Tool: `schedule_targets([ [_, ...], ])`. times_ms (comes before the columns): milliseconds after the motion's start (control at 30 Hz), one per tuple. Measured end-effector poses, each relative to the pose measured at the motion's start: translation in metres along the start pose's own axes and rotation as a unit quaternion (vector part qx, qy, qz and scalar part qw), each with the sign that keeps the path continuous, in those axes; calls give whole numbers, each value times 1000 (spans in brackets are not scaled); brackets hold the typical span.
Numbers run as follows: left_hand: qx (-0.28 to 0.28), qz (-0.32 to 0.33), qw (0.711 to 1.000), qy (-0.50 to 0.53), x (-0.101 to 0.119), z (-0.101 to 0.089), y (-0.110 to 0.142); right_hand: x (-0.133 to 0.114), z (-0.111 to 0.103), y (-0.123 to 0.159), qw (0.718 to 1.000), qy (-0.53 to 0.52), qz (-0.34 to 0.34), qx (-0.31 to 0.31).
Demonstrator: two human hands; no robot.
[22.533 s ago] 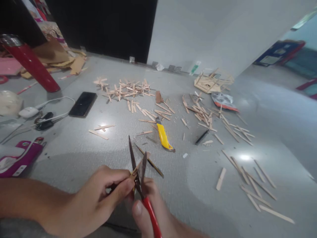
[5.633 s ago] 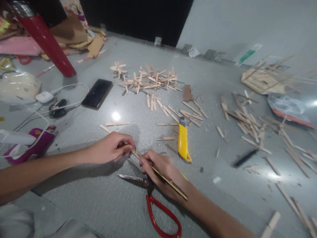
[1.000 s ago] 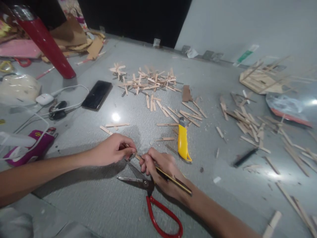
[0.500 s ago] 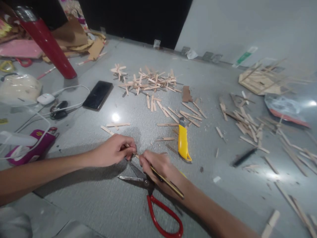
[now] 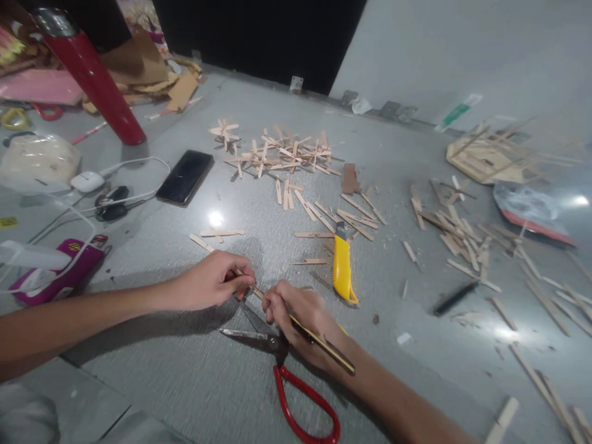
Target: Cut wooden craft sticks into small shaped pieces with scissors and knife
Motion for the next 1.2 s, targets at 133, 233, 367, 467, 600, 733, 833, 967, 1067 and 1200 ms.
schedule_targets([
  [133, -20, -1, 997, 71, 1, -2, 0, -5, -1, 0, 999, 4, -35, 28],
  [233, -50, -11, 987, 154, 0, -1, -2, -12, -2, -1, 994, 2, -82, 77],
  [367, -71, -19, 968, 241, 1, 2, -3, -17, -4, 0, 977, -29, -158, 142],
  [467, -24, -14, 960, 279, 3, 0, -3, -16, -5, 2, 968, -41, -171, 180],
  [600, -18, -16, 954, 299, 8, -3, -1, -14, -5, 3, 968, -44, -161, 188],
  [733, -43, -18, 973, 226, 7, -2, 1, -11, -4, 4, 968, -43, -154, 195],
  [833, -48, -20, 986, 160, 2, 0, 0, -9, -5, 4, 968, -40, -154, 195],
  [967, -46, -7, 994, 97, -1, -1, 0, -9, -5, 3, 969, -28, -159, 190],
  [1067, -34, 12, 996, 81, 3, -5, 1, -14, -6, 1, 968, -14, -169, 185],
  [1200, -44, 1, 998, 34, 8, -9, 1, -19, -6, 0, 965, 9, -184, 185],
])
Point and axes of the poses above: each hand's wrist, its own y-axis away from the middle knuckle, its own z-axis out of the palm, x = y × z, the point moved 2 cm from there along -y, towards the middle knuckle, and after that the axes turned 9 degrees about x, right-handed, at the moved point
